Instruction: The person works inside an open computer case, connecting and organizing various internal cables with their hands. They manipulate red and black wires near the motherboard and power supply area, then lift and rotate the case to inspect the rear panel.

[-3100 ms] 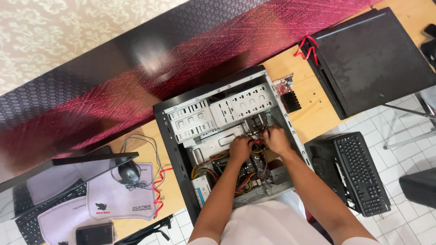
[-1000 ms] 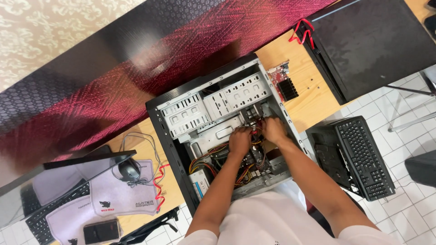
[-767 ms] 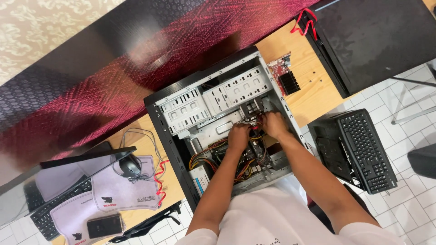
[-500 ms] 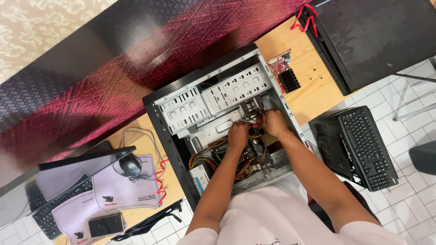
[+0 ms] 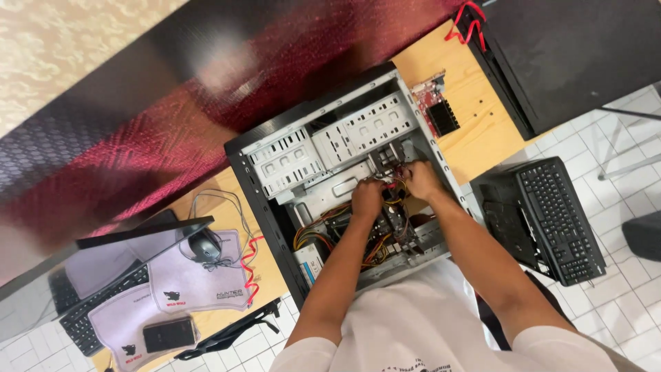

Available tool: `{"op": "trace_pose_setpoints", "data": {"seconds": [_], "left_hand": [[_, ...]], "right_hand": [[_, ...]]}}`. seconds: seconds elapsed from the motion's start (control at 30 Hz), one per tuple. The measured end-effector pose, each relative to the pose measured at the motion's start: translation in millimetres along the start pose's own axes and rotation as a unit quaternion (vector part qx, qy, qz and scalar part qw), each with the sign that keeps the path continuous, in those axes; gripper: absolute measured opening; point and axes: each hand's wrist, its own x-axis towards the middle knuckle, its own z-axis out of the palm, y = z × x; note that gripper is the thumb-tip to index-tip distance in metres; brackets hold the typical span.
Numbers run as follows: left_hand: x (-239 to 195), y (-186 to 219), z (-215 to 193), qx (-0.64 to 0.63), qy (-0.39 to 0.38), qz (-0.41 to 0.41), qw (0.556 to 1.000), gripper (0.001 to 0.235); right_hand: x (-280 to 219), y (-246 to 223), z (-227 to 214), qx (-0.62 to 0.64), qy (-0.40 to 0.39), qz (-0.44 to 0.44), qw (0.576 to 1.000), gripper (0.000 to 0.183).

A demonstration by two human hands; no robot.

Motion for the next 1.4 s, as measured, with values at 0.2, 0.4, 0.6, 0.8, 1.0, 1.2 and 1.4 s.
{"op": "trace_pose_setpoints", "data": {"seconds": [0.2,0.4,0.6,0.8,1.0,1.2,1.4], "left_hand": [[3.4,14.2,-25.7,0.009,-0.069,-0.046,0.997,0.014],[3.4,44.9,-51.7,-0.003,-0.071,-0.08,0.994,0.019],[-2.9,61.1,-37.7,0.007,0.024,-0.09,0.996,0.018],[-2.2,78.5,-43.3,0.02,0.008,-0.123,0.992,0.018],[-7.9,72.8,-32.8,0.023,0.04,-0.101,0.994,0.016],[-12.9,72.0,-47.9,0.025,-0.013,-0.173,0.984,0.025],[-46.1,71.9,-96.3,-0.062,0.023,-0.003,0.998,0.04]], "right_hand": [[4.3,-3.1,-0.2,-0.026,-0.005,0.017,1.0,0.031],[2.8,-29.0,-13.6,0.028,0.002,0.036,0.999,0.032],[-15.0,-36.2,-15.8,-0.036,0.017,0.066,0.997,0.035],[-39.9,-58.7,-32.3,0.127,-0.042,0.154,0.979,0.057],[-39.2,-52.5,-28.4,0.171,-0.027,0.158,0.972,0.056],[-8.3,-24.3,-4.7,-0.023,-0.02,0.071,0.997,0.034],[-3.7,-10.5,1.2,-0.138,-0.019,0.045,0.989,0.029]]}}
